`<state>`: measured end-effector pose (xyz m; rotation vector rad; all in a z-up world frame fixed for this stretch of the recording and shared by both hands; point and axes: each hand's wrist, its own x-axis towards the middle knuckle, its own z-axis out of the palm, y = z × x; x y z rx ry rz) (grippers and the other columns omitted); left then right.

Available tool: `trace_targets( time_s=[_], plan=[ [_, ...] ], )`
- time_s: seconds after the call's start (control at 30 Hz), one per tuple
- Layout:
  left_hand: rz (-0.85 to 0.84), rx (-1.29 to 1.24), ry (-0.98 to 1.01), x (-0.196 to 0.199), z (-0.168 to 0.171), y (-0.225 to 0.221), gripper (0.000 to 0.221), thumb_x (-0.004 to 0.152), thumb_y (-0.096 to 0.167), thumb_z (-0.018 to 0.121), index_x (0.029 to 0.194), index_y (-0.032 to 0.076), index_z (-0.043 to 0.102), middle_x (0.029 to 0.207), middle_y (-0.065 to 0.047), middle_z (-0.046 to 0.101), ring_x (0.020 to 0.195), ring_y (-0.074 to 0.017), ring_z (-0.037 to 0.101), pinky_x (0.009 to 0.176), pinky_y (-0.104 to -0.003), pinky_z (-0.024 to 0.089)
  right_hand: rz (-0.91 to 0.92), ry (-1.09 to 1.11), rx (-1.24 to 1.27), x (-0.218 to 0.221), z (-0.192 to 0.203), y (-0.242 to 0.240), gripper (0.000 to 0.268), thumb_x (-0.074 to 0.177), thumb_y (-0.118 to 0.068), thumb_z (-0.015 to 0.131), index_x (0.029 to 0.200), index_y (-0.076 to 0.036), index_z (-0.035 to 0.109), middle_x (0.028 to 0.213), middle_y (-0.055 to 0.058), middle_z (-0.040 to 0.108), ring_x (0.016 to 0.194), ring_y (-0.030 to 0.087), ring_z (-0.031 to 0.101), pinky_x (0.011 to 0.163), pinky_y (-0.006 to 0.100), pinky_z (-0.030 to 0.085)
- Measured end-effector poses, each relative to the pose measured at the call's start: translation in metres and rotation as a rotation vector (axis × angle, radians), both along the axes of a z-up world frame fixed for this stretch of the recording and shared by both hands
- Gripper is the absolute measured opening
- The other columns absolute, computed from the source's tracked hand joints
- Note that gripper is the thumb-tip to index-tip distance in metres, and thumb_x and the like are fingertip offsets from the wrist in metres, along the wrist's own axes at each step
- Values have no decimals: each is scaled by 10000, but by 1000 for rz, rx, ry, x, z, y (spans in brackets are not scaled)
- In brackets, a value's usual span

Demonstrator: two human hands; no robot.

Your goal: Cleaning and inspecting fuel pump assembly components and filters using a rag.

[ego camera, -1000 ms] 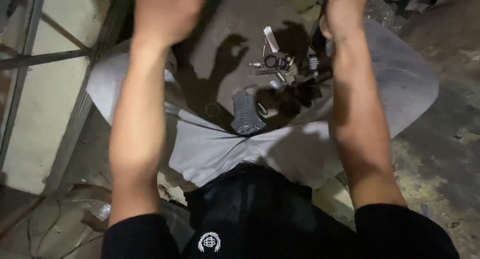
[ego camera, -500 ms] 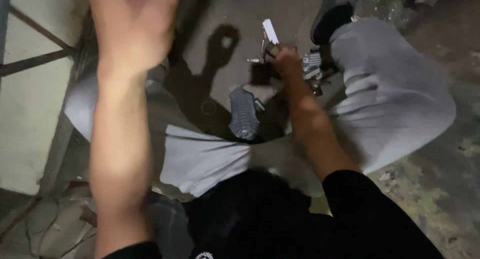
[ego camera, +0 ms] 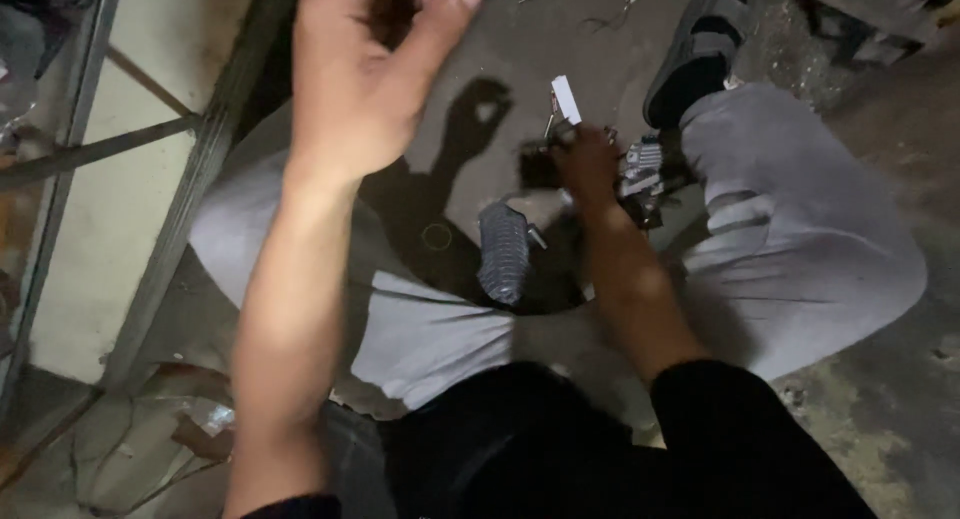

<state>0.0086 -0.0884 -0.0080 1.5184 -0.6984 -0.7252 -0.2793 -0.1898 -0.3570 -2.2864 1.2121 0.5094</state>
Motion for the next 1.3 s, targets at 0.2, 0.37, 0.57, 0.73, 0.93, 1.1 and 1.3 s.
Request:
trace_targets(
  time_s=[0.2, 0.37, 0.57, 0.73, 0.93, 1.1, 1.3],
  plan=[
    [-143, 179, -727, -2, -18, 0, 288, 1019, 237, 837, 1190, 53, 697, 1114, -124, 687, 1031, -321, 663, 890, -414, 535, -259, -382, 85, 14, 34, -45, 573, 864, -378, 798, 1247, 21, 646, 1174, 230, 694, 1073, 399, 665, 909, 453, 515],
    [-370, 342, -719, -17, -24, -5, 515, 862, 255, 842, 1295, 80, 625, 1281, -156, 634, 1155, -403, 608, 932, -485, 512, -306, -783, 462, 60, 120, -80, 426, 911, -243, 724, 1253, 4, 664, 1164, 120, 734, 1067, 249, 684, 937, 365, 531],
    [-417, 53, -654, -23, -21, -12, 853, 758, 242, 895, 1480, 78, 472, 1428, -215, 546, 1279, -435, 540, 1027, -465, 481, -167, -1054, 873, 79, 238, -91, 464, 910, -104, 638, 1363, -10, 602, 1270, 64, 676, 1191, 197, 626, 1083, 345, 480],
    [-438, -179, -579, -28, 0, -10, 887, 861, 227, 905, 1561, 78, 381, 1498, -199, 564, 1384, -376, 550, 1153, -421, 468, -333, -1167, 1262, 81, 329, -66, 531, 881, -98, 580, 1408, -73, 519, 1351, 71, 631, 1257, 240, 587, 1086, 391, 477],
    [-441, -266, 184, -26, -24, -13, 742, 962, 24, 774, 1539, 87, 313, 1595, -165, 460, 1403, -252, 550, 1193, -404, 479, -463, -1321, 914, 69, 304, -89, 370, 967, -143, 555, 1332, -80, 552, 1336, 80, 623, 1249, 219, 568, 1098, 366, 462],
    [-423, -247, 319, -29, -29, -15, 689, 987, -13, 709, 1532, 95, 303, 1604, -142, 447, 1397, -240, 549, 1147, -389, 503, -210, -1278, 281, 71, 308, -81, 276, 987, -90, 684, 1251, -18, 640, 1250, 115, 661, 1174, 199, 605, 1076, 325, 470],
    [-440, -207, 373, -33, -36, -17, 689, 992, 45, 728, 1540, 80, 311, 1566, -146, 466, 1371, -235, 568, 1115, -385, 536, 48, -1228, 231, 72, 331, -57, 286, 975, -69, 685, 1245, 24, 667, 1254, 131, 679, 1190, 232, 644, 1083, 316, 481]
  ],
)
